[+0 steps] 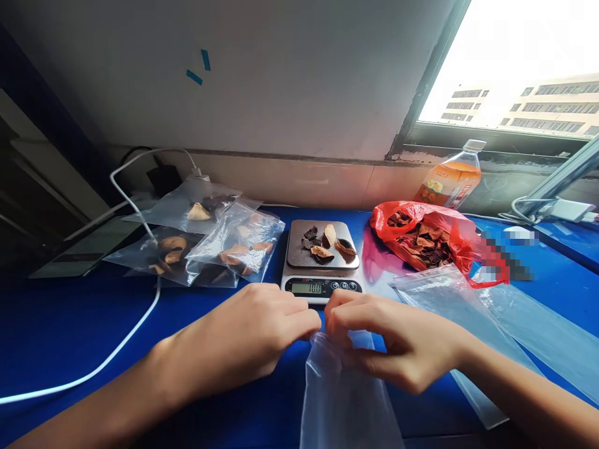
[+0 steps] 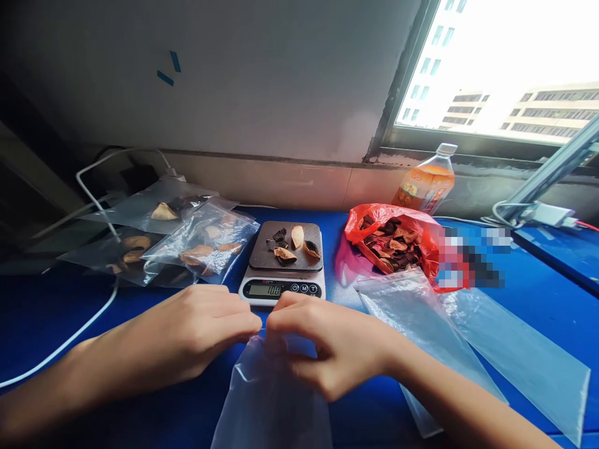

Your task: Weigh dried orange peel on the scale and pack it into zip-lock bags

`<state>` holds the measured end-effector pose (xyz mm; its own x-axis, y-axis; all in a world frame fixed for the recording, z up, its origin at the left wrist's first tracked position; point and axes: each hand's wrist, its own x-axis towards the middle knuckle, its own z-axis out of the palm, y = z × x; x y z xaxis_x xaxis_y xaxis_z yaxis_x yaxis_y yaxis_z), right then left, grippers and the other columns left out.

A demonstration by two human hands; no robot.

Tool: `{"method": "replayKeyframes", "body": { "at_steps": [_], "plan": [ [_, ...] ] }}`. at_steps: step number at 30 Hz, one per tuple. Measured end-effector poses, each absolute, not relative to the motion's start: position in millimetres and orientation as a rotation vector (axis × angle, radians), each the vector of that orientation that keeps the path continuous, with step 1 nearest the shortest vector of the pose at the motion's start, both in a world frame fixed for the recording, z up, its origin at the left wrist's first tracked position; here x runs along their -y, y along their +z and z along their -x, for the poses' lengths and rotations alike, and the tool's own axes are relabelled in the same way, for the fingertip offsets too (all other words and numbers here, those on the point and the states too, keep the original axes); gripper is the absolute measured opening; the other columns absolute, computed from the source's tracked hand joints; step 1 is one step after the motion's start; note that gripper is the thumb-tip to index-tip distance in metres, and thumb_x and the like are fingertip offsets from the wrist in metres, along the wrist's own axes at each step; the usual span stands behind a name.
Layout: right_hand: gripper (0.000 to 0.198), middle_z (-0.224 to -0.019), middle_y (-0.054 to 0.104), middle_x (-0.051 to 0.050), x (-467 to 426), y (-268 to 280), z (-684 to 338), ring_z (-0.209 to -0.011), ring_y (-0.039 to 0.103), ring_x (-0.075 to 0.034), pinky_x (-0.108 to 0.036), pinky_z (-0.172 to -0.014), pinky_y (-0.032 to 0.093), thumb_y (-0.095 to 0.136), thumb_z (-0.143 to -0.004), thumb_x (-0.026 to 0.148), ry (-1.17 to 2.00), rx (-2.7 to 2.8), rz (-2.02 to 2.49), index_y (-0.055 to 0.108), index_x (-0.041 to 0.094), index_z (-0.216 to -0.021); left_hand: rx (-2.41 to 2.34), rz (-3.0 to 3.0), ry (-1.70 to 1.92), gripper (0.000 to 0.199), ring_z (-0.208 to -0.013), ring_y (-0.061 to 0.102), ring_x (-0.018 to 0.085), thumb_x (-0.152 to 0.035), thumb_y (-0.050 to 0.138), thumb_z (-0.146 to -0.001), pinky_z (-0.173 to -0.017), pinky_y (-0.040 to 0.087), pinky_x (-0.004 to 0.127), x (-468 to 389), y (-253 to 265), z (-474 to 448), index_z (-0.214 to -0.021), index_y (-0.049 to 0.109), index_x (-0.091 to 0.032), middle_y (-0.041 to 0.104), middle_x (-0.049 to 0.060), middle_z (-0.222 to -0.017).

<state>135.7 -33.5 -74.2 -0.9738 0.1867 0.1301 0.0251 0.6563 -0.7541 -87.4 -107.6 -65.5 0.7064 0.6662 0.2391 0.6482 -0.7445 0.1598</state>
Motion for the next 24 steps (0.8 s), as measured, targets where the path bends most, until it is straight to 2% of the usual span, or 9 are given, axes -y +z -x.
{"method": "replayKeyframes", "body": {
  "at_steps": [4, 6, 9, 14, 18, 20, 22, 24],
  "plan": [
    [0.002, -0.087, 0.056, -0.004, 39.2, -77.5, -136.3, -0.078, 0.051, -0.014, -0.026, -0.068, 0.044, 0.055, -0.086, 0.015, 1.034, 2.731, 0.341, 0.057, 0.017, -0.087, -1.109, -2.398, 0.365, 0.01, -0.067, 0.058, 0.013, -0.011, 0.058, -0.08, -0.06, 0.039, 0.022, 111.0, -55.0, 86.1, -0.086, 0.063, -0.018, 0.066, -0.002, -0.078],
    [0.003, -0.086, 0.055, -0.004, 41.3, -78.4, -136.5, -0.079, 0.052, -0.014, -0.025, -0.069, 0.043, 0.055, -0.088, 0.016, 0.953, 2.717, 0.338, 0.058, 0.017, -0.089, -1.149, -2.173, 0.349, 0.005, -0.065, 0.056, 0.013, -0.02, 0.059, -0.081, -0.056, 0.039, 0.021, 114.5, -49.5, 82.7, -0.083, 0.063, -0.018, 0.064, -0.002, -0.077],
    [0.004, -0.084, 0.054, -0.003, 39.6, -76.7, -136.9, -0.079, 0.051, -0.013, -0.024, -0.069, 0.043, 0.058, -0.09, 0.019, 0.891, 2.673, 0.338, 0.06, 0.017, -0.087, -1.181, -1.966, 0.321, 0.025, -0.06, 0.049, 0.012, -0.036, 0.052, -0.089, -0.049, 0.033, 0.02, 118.5, -44.5, 78.2, -0.075, 0.06, -0.017, 0.058, -0.001, -0.068],
    [0.025, -0.079, 0.059, -0.002, 24.0, -75.3, -137.6, -0.076, 0.052, -0.013, -0.025, -0.068, 0.043, 0.067, -0.087, 0.041, 1.014, 2.689, 0.352, 0.064, 0.017, -0.082, -1.129, -1.897, 0.311, 0.027, -0.054, 0.041, 0.009, -0.034, 0.055, -0.086, -0.048, 0.029, 0.021, 115.6, -42.7, 79.7, -0.065, 0.054, -0.017, 0.046, -0.004, -0.056],
    [0.031, -0.075, 0.062, -0.002, 11.2, -79.1, -138.7, -0.074, 0.054, -0.014, -0.026, -0.065, 0.043, 0.067, -0.086, 0.046, 1.03, 2.596, 0.33, 0.063, 0.017, -0.078, -1.18, -1.958, 0.327, 0.039, -0.054, 0.04, 0.009, -0.039, 0.056, -0.088, -0.049, 0.029, 0.021, 109.8, -41.8, 86.2, -0.058, 0.047, -0.017, 0.042, -0.004, -0.055],
    [0.027, -0.083, 0.063, -0.003, 3.9, -80.7, -140.2, -0.076, 0.056, -0.014, -0.027, -0.065, 0.045, 0.062, -0.09, 0.044, 0.952, 2.372, 0.364, 0.062, 0.018, -0.085, -1.221, -2.041, 0.36, 0.036, -0.06, 0.048, 0.01, -0.037, 0.057, -0.09, -0.054, 0.035, 0.021, 109.7, -41.9, 88.6, -0.061, 0.054, -0.016, 0.051, -0.002, -0.063],
    [0.02, -0.093, 0.061, -0.005, -5.3, -82.5, -142.6, -0.078, 0.056, -0.015, -0.028, -0.066, 0.047, 0.06, -0.091, 0.039, 0.692, 2.14, 0.517, 0.061, 0.019, -0.094, -1.24, -2.163, 0.438, 0.025, -0.078, 0.058, 0.013, -0.029, 0.058, -0.092, -0.067, 0.043, 0.021, 111.3, -43.9, 89.0, -0.071, 0.065, -0.017, 0.062, 0.002, -0.087],
    [0.018, -0.099, 0.06, -0.007, -14.8, -85.8, -145.1, -0.084, 0.057, -0.017, -0.032, -0.072, 0.05, 0.062, -0.089, 0.033, 0.391, 2.067, 0.661, 0.061, 0.02, -0.101, -1.164, -2.272, 0.544, 0.018, -0.097, 0.059, 0.016, -0.018, 0.057, -0.092, -0.081, 0.046, 0.022, 112.6, -48.2, 87.3, -0.08, 0.071, -0.019, 0.064, 0.004, -0.109]
  ]
}}
